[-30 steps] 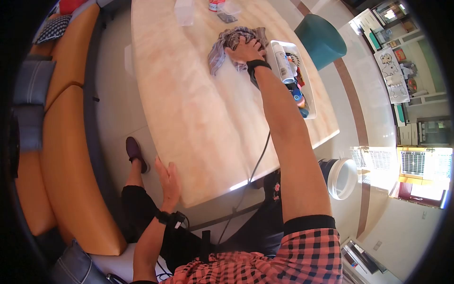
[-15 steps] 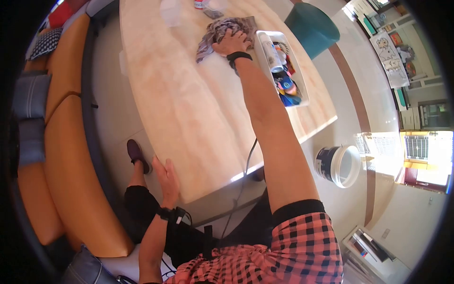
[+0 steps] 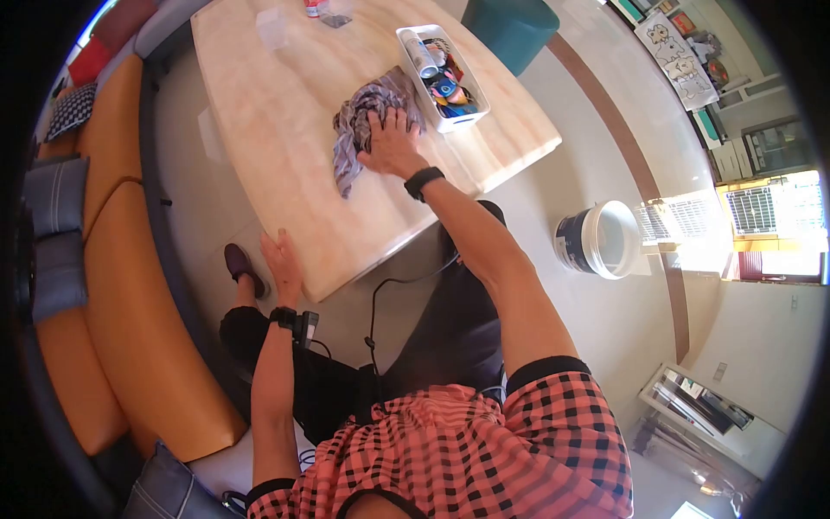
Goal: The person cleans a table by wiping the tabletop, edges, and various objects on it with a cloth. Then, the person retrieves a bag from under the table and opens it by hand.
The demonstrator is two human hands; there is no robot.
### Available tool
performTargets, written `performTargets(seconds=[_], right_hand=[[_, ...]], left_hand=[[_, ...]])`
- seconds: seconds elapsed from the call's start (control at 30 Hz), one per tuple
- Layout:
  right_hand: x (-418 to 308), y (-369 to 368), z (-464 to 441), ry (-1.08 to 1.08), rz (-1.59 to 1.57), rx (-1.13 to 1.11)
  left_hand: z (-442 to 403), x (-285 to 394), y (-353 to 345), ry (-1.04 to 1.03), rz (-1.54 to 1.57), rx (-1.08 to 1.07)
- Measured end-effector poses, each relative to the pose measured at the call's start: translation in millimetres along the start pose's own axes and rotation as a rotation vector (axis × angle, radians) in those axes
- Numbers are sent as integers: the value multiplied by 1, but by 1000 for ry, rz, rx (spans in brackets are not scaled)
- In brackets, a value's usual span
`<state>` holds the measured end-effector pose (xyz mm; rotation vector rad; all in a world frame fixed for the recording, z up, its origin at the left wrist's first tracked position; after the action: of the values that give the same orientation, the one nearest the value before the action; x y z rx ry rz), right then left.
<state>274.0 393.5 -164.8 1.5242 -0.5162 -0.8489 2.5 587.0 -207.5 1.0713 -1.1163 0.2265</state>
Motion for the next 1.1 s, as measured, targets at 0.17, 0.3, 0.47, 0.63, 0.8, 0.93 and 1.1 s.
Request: performTargets(seconds=[0.17,0.3,0.47,0.63,0.8,0.93,1.1], right_hand=[[-24,6,71,35,27,8],[-54,13,126,59,-26,-18],[-84,11,160,123,33,3],[-88,15,155,146,41,2],[-89,8,155,160,94,-3],[-94,3,153,147,114,-79],[-120,-1,146,157,129,-153]], left_hand=[[-4,-5,-2,37,20,-31],[-1,1,0,14,31,-14],[-3,17,7,36,21,-23],[-8,13,8,39,-100,0],[-10,7,9,124,-43,19],[-12,8,9,109,-33,46],[-12,12,-2,70,-4,92]])
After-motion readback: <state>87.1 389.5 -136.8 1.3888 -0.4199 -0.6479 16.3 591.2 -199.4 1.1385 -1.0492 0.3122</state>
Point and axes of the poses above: each hand's wrist, its own z-axis away from the middle knuckle, its own y-axis out of the back of the hand, x = y × z, the point moved 10 cm from there along -z, towards the middle knuckle, and after that the axes turned 8 degrees about y, right-handed, at the moved point
